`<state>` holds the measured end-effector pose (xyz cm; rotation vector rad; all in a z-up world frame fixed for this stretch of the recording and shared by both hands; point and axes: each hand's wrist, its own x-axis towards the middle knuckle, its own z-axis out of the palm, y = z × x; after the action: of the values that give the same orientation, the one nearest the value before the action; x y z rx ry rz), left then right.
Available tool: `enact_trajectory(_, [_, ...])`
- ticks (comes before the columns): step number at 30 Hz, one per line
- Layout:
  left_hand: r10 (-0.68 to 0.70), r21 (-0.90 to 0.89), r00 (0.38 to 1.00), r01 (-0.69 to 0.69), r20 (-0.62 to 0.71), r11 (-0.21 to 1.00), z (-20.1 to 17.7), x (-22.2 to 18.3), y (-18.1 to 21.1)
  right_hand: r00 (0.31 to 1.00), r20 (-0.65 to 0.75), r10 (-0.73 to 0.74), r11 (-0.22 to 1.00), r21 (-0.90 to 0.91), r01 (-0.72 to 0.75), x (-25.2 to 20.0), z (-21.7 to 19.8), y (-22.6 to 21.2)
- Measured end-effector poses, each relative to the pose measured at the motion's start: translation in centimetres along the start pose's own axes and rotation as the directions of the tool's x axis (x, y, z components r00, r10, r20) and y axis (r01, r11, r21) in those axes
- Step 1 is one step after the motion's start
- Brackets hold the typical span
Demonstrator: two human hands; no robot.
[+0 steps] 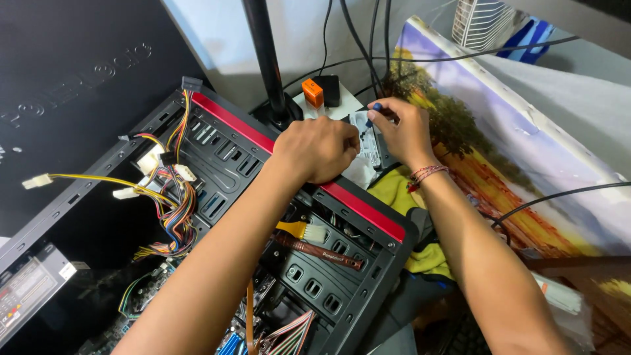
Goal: The person works on an open desktop computer case on a desk. They lift a power supply unit, position it into the case's rear mounting bay, align it, and use a screwdriver to drive screws securing it to the chassis, steadying the unit with the other hand.
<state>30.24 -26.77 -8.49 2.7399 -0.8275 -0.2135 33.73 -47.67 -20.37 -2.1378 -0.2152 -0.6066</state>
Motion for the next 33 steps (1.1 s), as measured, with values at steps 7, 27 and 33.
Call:
enact_trajectory(7, [0.009, -0.023, 1.000, -0.009, -0.018, 1.000, 0.2, 0.1, -0.3, 0.999, -0.004, -0.033, 0.999, -0.038, 0.033, 0.0, 0.6, -0.4])
enact_trajectory(27, [-0.002, -0.054, 0.999, 0.000, -0.041, 0.999, 0.1, -0.1, -0.3, 1.000, 0.009, -0.017, 1.000, -0.026, 0.017, -0.8, 0.8, -1.1])
enact_trajectory(33, [-0.023, -0.073, 0.997, 0.018, -0.075, 0.997, -0.1, -0.2, -0.1, 1.000, -0.015, 0.020, 1.000, 0.023, -0.019, -1.0, 0.1, -1.8])
